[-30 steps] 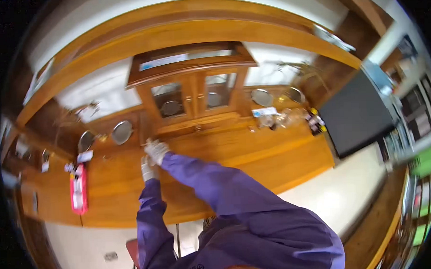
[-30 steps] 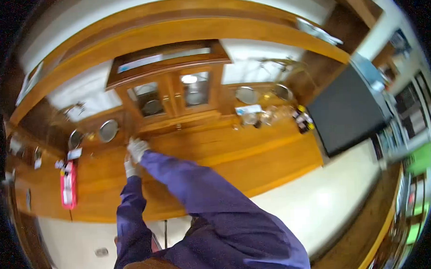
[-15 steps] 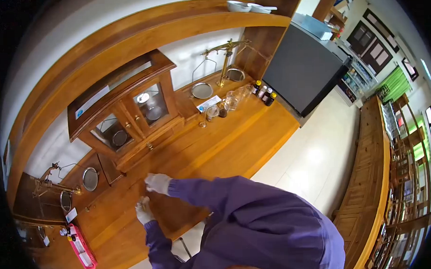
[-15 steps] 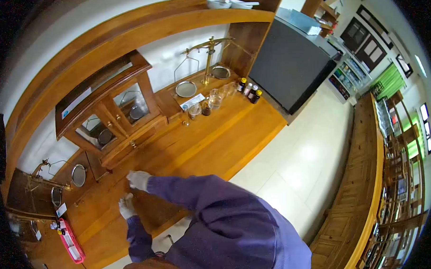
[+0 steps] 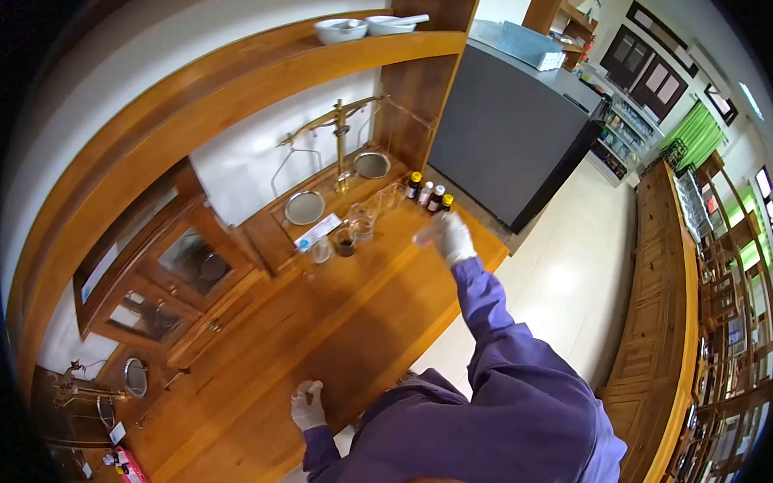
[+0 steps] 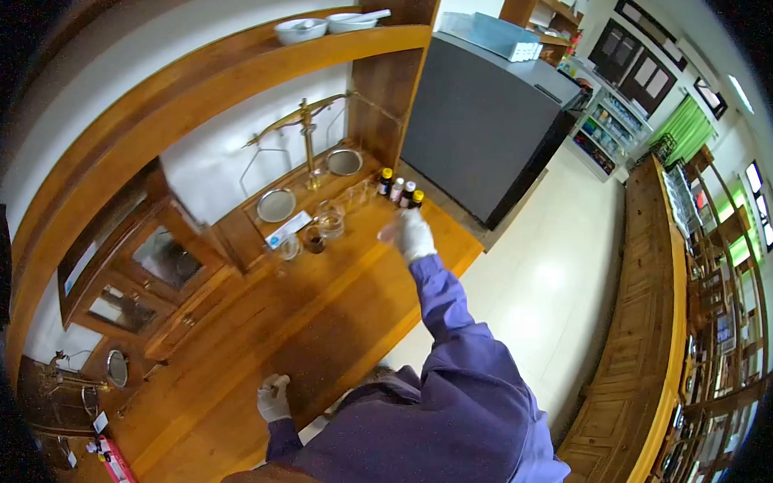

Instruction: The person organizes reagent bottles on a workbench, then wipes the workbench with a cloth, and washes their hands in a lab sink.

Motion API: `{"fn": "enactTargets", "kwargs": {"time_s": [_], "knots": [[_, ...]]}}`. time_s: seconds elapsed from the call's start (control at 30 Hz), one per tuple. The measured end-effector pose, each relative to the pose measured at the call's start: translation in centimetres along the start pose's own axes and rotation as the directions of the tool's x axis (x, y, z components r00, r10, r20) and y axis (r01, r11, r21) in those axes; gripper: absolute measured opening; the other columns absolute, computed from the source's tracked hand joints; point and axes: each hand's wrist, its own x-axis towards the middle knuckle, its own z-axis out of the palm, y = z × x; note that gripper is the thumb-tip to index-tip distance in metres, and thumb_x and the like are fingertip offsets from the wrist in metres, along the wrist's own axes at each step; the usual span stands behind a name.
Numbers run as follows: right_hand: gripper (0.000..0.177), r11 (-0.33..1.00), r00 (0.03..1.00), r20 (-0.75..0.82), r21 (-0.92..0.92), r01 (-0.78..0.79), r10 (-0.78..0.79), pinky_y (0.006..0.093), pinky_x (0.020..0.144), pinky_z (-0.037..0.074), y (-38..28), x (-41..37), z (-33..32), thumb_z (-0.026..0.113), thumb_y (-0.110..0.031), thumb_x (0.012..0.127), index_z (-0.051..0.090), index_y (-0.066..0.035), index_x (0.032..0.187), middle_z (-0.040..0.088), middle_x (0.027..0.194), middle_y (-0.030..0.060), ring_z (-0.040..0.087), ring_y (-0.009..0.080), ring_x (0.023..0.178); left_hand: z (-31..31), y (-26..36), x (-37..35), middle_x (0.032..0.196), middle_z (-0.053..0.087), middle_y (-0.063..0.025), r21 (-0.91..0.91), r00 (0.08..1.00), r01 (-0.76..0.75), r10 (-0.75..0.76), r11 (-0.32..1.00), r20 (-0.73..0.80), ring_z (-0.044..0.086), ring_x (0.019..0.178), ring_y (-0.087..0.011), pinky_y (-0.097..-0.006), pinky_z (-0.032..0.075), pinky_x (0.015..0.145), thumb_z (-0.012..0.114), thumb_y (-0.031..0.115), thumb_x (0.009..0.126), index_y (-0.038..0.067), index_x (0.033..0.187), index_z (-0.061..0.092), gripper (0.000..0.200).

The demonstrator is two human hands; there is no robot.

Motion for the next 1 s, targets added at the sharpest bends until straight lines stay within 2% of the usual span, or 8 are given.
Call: {"fn": "enactTargets", "kwargs": {"time_s": [0.07,0.17,0.33,0.4,0.47,0.5,0.83,1.0], "knots": [[0.01,0.991,0.999,-0.052,-0.132,-0.018,0.011,0.0327,0.064,0.045,-4.1,4.5,-6.1,0.06,-0.012,0.065,0.059,-0.006,0.073,0.059,0.068,0.0126,0.057,0.0288,0.072,3.5,2.4,2.0,0.087,0.061,-0.0104,0.014,1.0,-0.009,0.009,1.0,0.009,0.058,0.081,-0.0223,-0.0314,0.047,0.07,0.065,0.022,0.071,0.007,0.086,0.062,0.021],[0.016,0.967,0.975,-0.215,-0.254,-0.001,-0.056,0.0357,0.065,0.044,2.4,12.9,-7.1,0.062,-0.016,0.064,0.058,-0.004,0.073,0.056,0.072,0.016,0.055,0.0326,0.072,8.7,7.5,4.0,0.085,0.062,-0.008,-0.031,0.997,-0.057,0.056,0.998,-0.049,0.059,0.078,-0.0217,-0.0312,0.047,0.068,0.068,0.019,0.069,0.01,0.085,0.061,0.019],[0.016,0.939,0.982,0.033,-0.301,-0.169,0.187,0.0343,0.064,0.046,5.3,21.8,-6.9,0.06,-0.017,0.064,0.06,-0.005,0.074,0.06,0.075,0.016,0.059,0.0302,0.073,15.0,14.7,5.6,0.085,0.062,-0.007,-0.011,0.99,-0.108,0.109,0.994,0.093,0.059,0.078,-0.0222,-0.0311,0.047,0.067,0.067,0.02,0.071,0.011,0.085,0.061,0.018],[0.014,0.931,0.986,0.075,-0.347,-0.115,0.15,0.0334,0.062,0.047,10.8,25.8,-2.9,0.062,-0.017,0.061,0.062,-0.005,0.07,0.061,0.072,0.016,0.061,0.0281,0.072,15.4,17.5,5.9,0.086,0.062,-0.0078,-0.014,0.989,-0.057,0.059,0.998,0.139,0.059,0.079,-0.022,-0.0309,0.047,0.07,0.067,0.019,0.072,0.01,0.086,0.062,0.017],[0.013,0.926,0.955,0.241,-0.369,-0.078,0.176,0.0325,0.062,0.047,12.9,27.7,-0.9,0.062,-0.016,0.061,0.064,-0.006,0.068,0.062,0.072,0.0157,0.062,0.0269,0.071,16.8,17.1,6.2,0.086,0.062,-0.0077,-0.025,0.986,-0.102,0.104,0.995,0.131,0.059,0.079,-0.0222,-0.0307,0.047,0.069,0.067,0.018,0.072,0.01,0.086,0.062,0.017],[0.013,0.866,0.995,0.095,-0.497,0.043,0.005,0.0335,0.06,0.048,11.1,26.5,-1.0,0.064,-0.015,0.059,0.066,-0.006,0.069,0.062,0.073,0.0165,0.062,0.0253,0.069,17.5,16.8,6.4,0.086,0.062,-0.0077,-0.033,0.983,-0.127,0.13,0.991,0.13,0.059,0.079,-0.0223,-0.0306,0.047,0.069,0.067,0.017,0.072,0.009,0.086,0.062,0.016],[0.03,0.875,0.856,0.38,-0.459,-0.153,0.349,0.0359,0.065,0.049,15.9,29.6,4.0,0.071,-0.019,0.056,0.065,-0.001,0.079,0.062,0.076,0.017,0.062,0.0281,0.073,20.9,18.1,9.2,0.086,0.062,-0.007,-0.021,0.957,-0.255,0.255,0.967,0.134,0.059,0.077,-0.0266,-0.0339,0.048,0.066,0.065,0.017,0.071,0.01,0.083,0.057,0.016],[0.032,0.866,0.881,0.365,-0.491,-0.092,0.3,0.0359,0.067,0.048,15.7,29.3,3.8,0.065,-0.025,0.062,0.064,-0.001,0.083,0.061,0.08,0.0175,0.061,0.0278,0.078,23.4,16.5,10.2,0.086,0.062,-0.0076,-0.134,0.965,-0.137,0.163,0.981,0.204,0.059,0.078,-0.0268,-0.0348,0.048,0.066,0.064,0.017,0.071,0.01,0.083,0.057,0.016]]}}
